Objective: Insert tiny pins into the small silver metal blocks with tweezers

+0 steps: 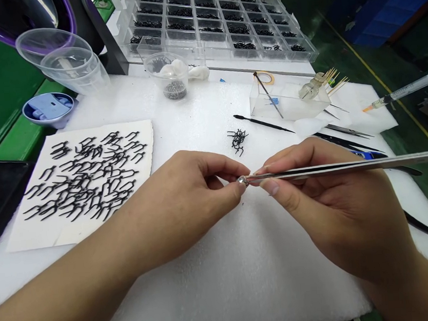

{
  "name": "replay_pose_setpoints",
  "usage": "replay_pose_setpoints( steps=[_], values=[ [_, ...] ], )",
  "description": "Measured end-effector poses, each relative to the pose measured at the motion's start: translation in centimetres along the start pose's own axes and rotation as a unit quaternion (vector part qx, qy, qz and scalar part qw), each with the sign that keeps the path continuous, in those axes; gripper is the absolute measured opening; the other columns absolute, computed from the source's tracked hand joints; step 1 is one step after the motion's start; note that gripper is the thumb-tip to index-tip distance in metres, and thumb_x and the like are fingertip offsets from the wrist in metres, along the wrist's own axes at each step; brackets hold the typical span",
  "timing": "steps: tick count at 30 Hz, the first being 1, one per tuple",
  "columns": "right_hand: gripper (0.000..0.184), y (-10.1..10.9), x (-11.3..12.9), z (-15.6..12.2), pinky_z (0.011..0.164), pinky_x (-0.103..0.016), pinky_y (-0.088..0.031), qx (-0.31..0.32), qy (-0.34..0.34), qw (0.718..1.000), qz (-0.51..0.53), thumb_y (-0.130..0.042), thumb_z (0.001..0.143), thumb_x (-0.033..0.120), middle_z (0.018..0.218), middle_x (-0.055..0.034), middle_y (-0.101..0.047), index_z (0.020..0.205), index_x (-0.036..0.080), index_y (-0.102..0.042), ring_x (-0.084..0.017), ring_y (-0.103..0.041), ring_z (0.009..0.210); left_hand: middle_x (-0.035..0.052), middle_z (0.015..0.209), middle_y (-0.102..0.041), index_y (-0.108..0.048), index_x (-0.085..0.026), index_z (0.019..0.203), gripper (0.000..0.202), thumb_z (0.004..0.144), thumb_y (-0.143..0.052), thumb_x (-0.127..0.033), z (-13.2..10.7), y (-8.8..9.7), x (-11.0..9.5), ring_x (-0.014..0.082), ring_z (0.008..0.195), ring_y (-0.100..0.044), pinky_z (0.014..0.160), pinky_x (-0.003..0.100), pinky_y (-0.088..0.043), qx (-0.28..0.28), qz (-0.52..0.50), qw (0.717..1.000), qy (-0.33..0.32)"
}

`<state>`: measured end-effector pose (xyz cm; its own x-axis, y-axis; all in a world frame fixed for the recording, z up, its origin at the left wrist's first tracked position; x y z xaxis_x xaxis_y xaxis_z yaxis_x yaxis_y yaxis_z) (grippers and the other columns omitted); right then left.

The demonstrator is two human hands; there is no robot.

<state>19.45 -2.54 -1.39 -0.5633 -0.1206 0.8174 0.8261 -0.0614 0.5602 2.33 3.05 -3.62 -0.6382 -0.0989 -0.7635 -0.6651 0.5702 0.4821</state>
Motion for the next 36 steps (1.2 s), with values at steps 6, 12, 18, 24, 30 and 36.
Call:
replay_pose_setpoints(
  steps=[6, 12, 18, 24, 30, 36],
  values=[
    [0.005, -0.08, -0.14, -0.01, 0.067, -0.030, -0.061, -0.002, -0.008, 1.000, 0.008, -0.071, 0.087, 0.023, 0.094, 0.0004, -0.075, 0.089, 0.026, -0.067, -0.019, -0.072, 0.083, -0.0023, 0.080, -0.076, -0.079, -0.035, 0.102, 0.031, 0.079, -0.066, -0.050, -0.01, -0.04, 0.05, 0.0239, 0.079, -0.072, 0.074, 0.034, -0.055, 0.001, 0.008, 1.000, -0.001],
    [0.005, -0.22, -0.31, 0.02, 0.068, -0.030, -0.062, 0.002, -0.007, 1.000, 0.013, -0.070, 0.087, 0.024, 0.094, 0.0009, -0.075, 0.089, 0.026, -0.067, -0.019, -0.072, 0.083, -0.0024, 0.081, -0.077, -0.079, -0.036, 0.103, 0.032, 0.079, -0.065, -0.053, -0.22, -0.04, 0.07, 0.0231, 0.077, -0.072, 0.066, 0.031, -0.054, 0.001, 0.012, 1.000, 0.001],
    [0.006, -0.26, -0.31, 0.12, 0.072, -0.031, -0.063, 0.004, -0.008, 1.000, 0.019, -0.071, 0.087, 0.023, 0.096, 0.0005, -0.074, 0.090, 0.026, -0.067, -0.020, -0.072, 0.086, -0.0014, 0.081, -0.077, -0.079, -0.034, 0.102, 0.032, 0.079, -0.066, -0.052, -0.11, -0.08, 0.31, 0.0235, 0.077, -0.072, 0.069, 0.033, -0.054, 0.001, 0.004, 1.000, -0.005],
    [0.005, -0.14, -0.12, -0.06, 0.072, -0.029, -0.063, 0.006, 0.001, 1.000, 0.021, -0.070, 0.087, 0.022, 0.095, 0.0009, -0.074, 0.089, 0.026, -0.067, -0.019, -0.072, 0.085, -0.0028, 0.080, -0.076, -0.078, -0.036, 0.101, 0.031, 0.079, -0.065, -0.053, -0.08, -0.12, 0.23, 0.0228, 0.074, -0.072, 0.067, 0.033, -0.053, -0.002, 0.018, 1.000, -0.007],
    [0.005, -0.14, -0.04, 0.12, 0.068, -0.027, -0.063, 0.004, 0.003, 1.000, 0.017, -0.070, 0.087, 0.022, 0.094, 0.0012, -0.075, 0.088, 0.025, -0.067, -0.018, -0.072, 0.083, -0.0032, 0.080, -0.076, -0.078, -0.038, 0.102, 0.031, 0.080, -0.064, -0.055, -0.12, 0.02, 0.17, 0.0225, 0.074, -0.071, 0.066, 0.033, -0.053, -0.008, 0.020, 1.000, -0.009],
    [0.005, -0.18, -0.05, 0.15, 0.067, -0.026, -0.062, 0.002, 0.002, 1.000, 0.013, -0.071, 0.086, 0.021, 0.092, 0.0014, -0.075, 0.088, 0.025, -0.067, -0.017, -0.072, 0.081, -0.0035, 0.080, -0.076, -0.079, -0.038, 0.100, 0.029, 0.079, -0.064, -0.052, 0.06, -0.04, -0.07, 0.0221, 0.073, -0.071, 0.066, 0.033, -0.053, -0.007, 0.026, 1.000, -0.012]
  ],
)
Point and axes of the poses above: each hand's wrist, its own z-axis towards the middle knuckle, its own y-axis out of the back of the hand, x = y × z, the point moved 4 cm from there along z, towards the middle knuckle
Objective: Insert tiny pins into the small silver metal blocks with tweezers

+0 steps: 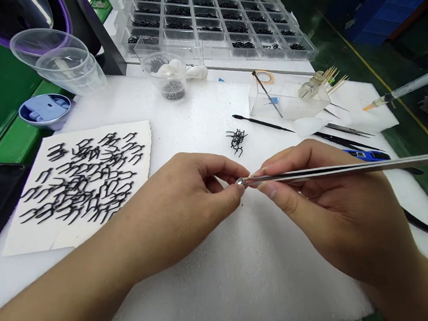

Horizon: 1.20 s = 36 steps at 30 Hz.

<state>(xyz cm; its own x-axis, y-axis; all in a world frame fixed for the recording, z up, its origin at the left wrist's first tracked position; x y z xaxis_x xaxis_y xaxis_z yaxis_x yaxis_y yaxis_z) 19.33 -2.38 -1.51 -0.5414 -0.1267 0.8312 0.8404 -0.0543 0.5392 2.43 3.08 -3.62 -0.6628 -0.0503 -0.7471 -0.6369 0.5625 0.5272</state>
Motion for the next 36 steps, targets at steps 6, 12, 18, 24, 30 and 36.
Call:
replay_pose_setpoints(
  steps=[6, 12, 18, 24, 30, 36],
  values=[
    [0.005, 0.10, 0.20, -0.08, 0.063, -0.025, -0.060, 0.000, 0.002, 1.000, -0.006, -0.071, 0.086, 0.022, 0.090, 0.0013, -0.075, 0.086, 0.024, -0.067, -0.017, -0.072, 0.079, -0.0033, 0.080, -0.076, -0.079, -0.037, 0.101, 0.030, 0.079, -0.065, -0.052, -0.14, 0.12, 0.05, 0.0224, 0.073, -0.071, 0.066, 0.033, -0.053, 0.003, 0.001, 1.000, 0.001],
    [0.004, 0.10, 0.25, -0.05, 0.067, -0.027, -0.061, 0.006, 0.003, 1.000, -0.013, -0.070, 0.087, 0.021, 0.092, 0.0005, -0.074, 0.087, 0.024, -0.067, -0.018, -0.072, 0.082, -0.0026, 0.081, -0.076, -0.079, -0.036, 0.102, 0.031, 0.079, -0.065, -0.051, 0.00, -0.03, 0.00, 0.0222, 0.074, -0.071, 0.065, 0.032, -0.053, 0.004, 0.007, 1.000, 0.000],
    [0.003, -0.05, 0.13, -0.02, 0.070, -0.029, -0.062, 0.013, -0.001, 1.000, -0.004, -0.069, 0.088, 0.021, 0.093, -0.0005, -0.074, 0.088, 0.024, -0.067, -0.019, -0.071, 0.084, -0.0013, 0.082, -0.076, -0.079, -0.034, 0.101, 0.031, 0.080, -0.065, -0.052, -0.07, 0.00, -0.10, 0.0232, 0.074, -0.070, 0.066, 0.033, -0.053, 0.004, 0.000, 1.000, -0.001],
    [0.004, 0.07, 0.02, -0.14, 0.069, -0.029, -0.062, 0.010, -0.009, 1.000, 0.004, -0.070, 0.088, 0.021, 0.095, -0.0009, -0.074, 0.089, 0.024, -0.068, -0.019, -0.072, 0.083, -0.0006, 0.083, -0.076, -0.079, -0.033, 0.102, 0.033, 0.079, -0.066, -0.052, -0.15, 0.16, -0.03, 0.0237, 0.075, -0.070, 0.068, 0.034, -0.054, 0.002, 0.000, 1.000, 0.000],
    [0.004, 0.05, 0.07, -0.05, 0.070, -0.029, -0.061, 0.009, -0.001, 1.000, -0.003, -0.070, 0.087, 0.021, 0.094, -0.0002, -0.074, 0.087, 0.024, -0.067, -0.019, -0.072, 0.084, -0.0013, 0.083, -0.076, -0.078, -0.035, 0.101, 0.032, 0.079, -0.065, -0.053, -0.21, 0.12, 0.01, 0.0236, 0.075, -0.071, 0.068, 0.034, -0.054, 0.005, 0.005, 1.000, 0.004],
    [0.004, 0.08, 0.12, -0.18, 0.067, -0.029, -0.060, 0.015, 0.006, 1.000, -0.009, -0.070, 0.088, 0.021, 0.094, -0.0005, -0.074, 0.089, 0.023, -0.067, -0.019, -0.071, 0.084, -0.0007, 0.082, -0.076, -0.079, -0.034, 0.101, 0.031, 0.080, -0.065, -0.052, -0.08, 0.07, 0.01, 0.0234, 0.075, -0.070, 0.069, 0.034, -0.055, 0.009, 0.001, 1.000, 0.001]
  ],
)
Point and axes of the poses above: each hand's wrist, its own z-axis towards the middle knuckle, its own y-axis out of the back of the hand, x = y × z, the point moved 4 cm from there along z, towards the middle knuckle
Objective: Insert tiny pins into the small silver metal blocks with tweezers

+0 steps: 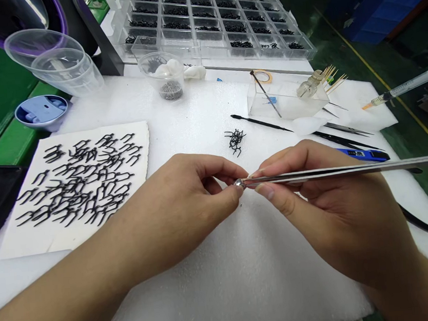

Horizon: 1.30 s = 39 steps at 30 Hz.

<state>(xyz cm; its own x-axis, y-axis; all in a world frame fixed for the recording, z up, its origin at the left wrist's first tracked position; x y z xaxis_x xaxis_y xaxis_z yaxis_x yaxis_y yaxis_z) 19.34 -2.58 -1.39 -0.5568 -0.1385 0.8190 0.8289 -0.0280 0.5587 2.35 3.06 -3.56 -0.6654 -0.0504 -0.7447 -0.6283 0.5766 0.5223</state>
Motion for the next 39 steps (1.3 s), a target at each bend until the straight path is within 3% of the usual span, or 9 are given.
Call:
replay_pose_setpoints(
  steps=[12, 22, 31, 35, 39],
  values=[
    [0.005, 0.0, 0.0, 0.3, 0.076, -0.034, -0.057, 0.014, 0.030, 0.998, -0.050, -0.068, 0.089, 0.020, 0.091, 0.0004, -0.074, 0.093, 0.023, -0.067, -0.019, -0.070, 0.083, -0.0022, 0.076, -0.074, -0.079, -0.035, 0.101, 0.031, 0.081, -0.063, -0.053, -0.2, -0.1, 0.0, 0.0205, 0.065, -0.068, 0.057, 0.030, -0.049, -0.009, 0.018, 1.000, -0.005],
    [0.004, 0.0, 0.0, 0.5, 0.073, -0.032, -0.057, 0.017, 0.022, 0.999, -0.040, -0.068, 0.088, 0.020, 0.090, 0.0000, -0.074, 0.091, 0.022, -0.068, -0.019, -0.069, 0.082, -0.0006, 0.085, -0.077, -0.079, -0.035, 0.102, 0.031, 0.081, -0.064, -0.052, 0.1, -0.2, 0.0, 0.0243, 0.076, -0.070, 0.069, 0.035, -0.054, 0.000, 0.010, 1.000, -0.005],
    [0.004, 0.0, -0.5, 0.1, 0.064, -0.031, -0.060, 0.007, -0.025, 0.999, 0.041, -0.069, 0.088, 0.022, 0.095, -0.0018, -0.074, 0.091, 0.024, -0.067, -0.020, -0.071, 0.080, -0.0012, 0.083, -0.076, -0.078, -0.037, 0.103, 0.031, 0.081, -0.064, -0.053, 0.2, 0.0, 0.3, 0.0245, 0.078, -0.071, 0.074, 0.036, -0.055, 0.004, 0.005, 1.000, 0.003],
    [0.007, 0.6, -1.1, 0.5, 0.073, -0.036, -0.060, -0.016, -0.014, 1.000, 0.010, -0.072, 0.084, 0.021, 0.095, -0.0019, -0.075, 0.091, 0.024, -0.070, -0.022, -0.072, 0.085, -0.0013, 0.086, -0.076, -0.078, -0.038, 0.105, 0.034, 0.080, -0.064, -0.056, 0.3, 0.1, 0.2, 0.0247, 0.079, -0.072, 0.070, 0.035, -0.055, 0.005, 0.016, 1.000, 0.013],
    [0.011, 0.6, -1.7, 1.1, 0.078, -0.039, -0.058, 0.017, 0.006, 0.998, -0.055, -0.073, 0.080, 0.017, 0.091, -0.0028, -0.077, 0.089, 0.023, -0.074, -0.024, -0.072, 0.086, -0.0008, 0.088, -0.077, -0.077, -0.037, 0.108, 0.035, 0.080, -0.064, -0.054, 0.1, 0.5, 0.4, 0.0246, 0.077, -0.072, 0.056, 0.031, -0.052, 0.007, 0.020, 1.000, 0.021]
  ],
)
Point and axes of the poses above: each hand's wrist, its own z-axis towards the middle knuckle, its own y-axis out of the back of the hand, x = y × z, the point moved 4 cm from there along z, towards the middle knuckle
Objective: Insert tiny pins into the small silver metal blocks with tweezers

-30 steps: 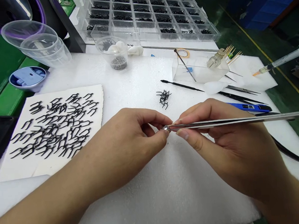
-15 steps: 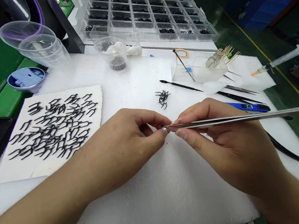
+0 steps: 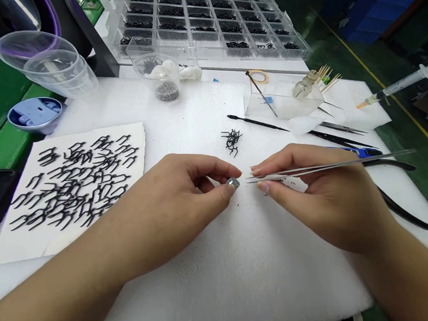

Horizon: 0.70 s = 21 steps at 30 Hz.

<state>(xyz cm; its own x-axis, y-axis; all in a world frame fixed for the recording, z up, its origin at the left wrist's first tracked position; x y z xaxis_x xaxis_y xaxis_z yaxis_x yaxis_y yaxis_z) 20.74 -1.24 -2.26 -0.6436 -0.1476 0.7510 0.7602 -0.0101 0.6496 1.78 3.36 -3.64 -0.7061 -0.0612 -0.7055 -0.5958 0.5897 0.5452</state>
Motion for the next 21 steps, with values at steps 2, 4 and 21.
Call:
replay_pose_setpoints(
  steps=[2, 4, 21],
  values=[
    [0.011, -0.03, -0.23, 0.15, 0.075, -0.038, -0.058, 0.012, 0.000, 1.000, -0.020, -0.072, 0.080, 0.017, 0.088, -0.0023, -0.078, 0.088, 0.023, -0.075, -0.024, -0.072, 0.084, -0.0008, 0.085, -0.077, -0.077, -0.037, 0.109, 0.036, 0.079, -0.065, -0.053, -0.11, 0.09, 0.16, 0.0239, 0.075, -0.072, 0.050, 0.029, -0.048, -0.003, 0.000, 1.000, 0.001],
    [0.011, -0.03, -0.37, 0.21, 0.072, -0.036, -0.057, 0.018, -0.002, 0.999, -0.031, -0.072, 0.079, 0.017, 0.086, -0.0013, -0.078, 0.088, 0.023, -0.076, -0.023, -0.072, 0.081, -0.0012, 0.079, -0.076, -0.076, -0.036, 0.110, 0.037, 0.078, -0.066, -0.051, -0.14, 0.08, 0.25, 0.0224, 0.069, -0.071, 0.046, 0.028, -0.046, -0.008, -0.002, 1.000, 0.000],
    [0.010, 0.06, -0.55, 0.31, 0.067, -0.031, -0.055, 0.034, -0.014, 0.998, -0.058, -0.074, 0.078, 0.021, 0.082, 0.0048, -0.077, 0.085, 0.027, -0.077, -0.017, -0.071, 0.076, -0.0047, 0.066, -0.072, -0.076, -0.034, 0.109, 0.035, 0.077, -0.067, -0.046, 0.02, -0.30, -0.03, 0.0161, 0.055, -0.065, 0.040, 0.022, -0.042, -0.012, -0.004, 1.000, -0.001]
  ],
)
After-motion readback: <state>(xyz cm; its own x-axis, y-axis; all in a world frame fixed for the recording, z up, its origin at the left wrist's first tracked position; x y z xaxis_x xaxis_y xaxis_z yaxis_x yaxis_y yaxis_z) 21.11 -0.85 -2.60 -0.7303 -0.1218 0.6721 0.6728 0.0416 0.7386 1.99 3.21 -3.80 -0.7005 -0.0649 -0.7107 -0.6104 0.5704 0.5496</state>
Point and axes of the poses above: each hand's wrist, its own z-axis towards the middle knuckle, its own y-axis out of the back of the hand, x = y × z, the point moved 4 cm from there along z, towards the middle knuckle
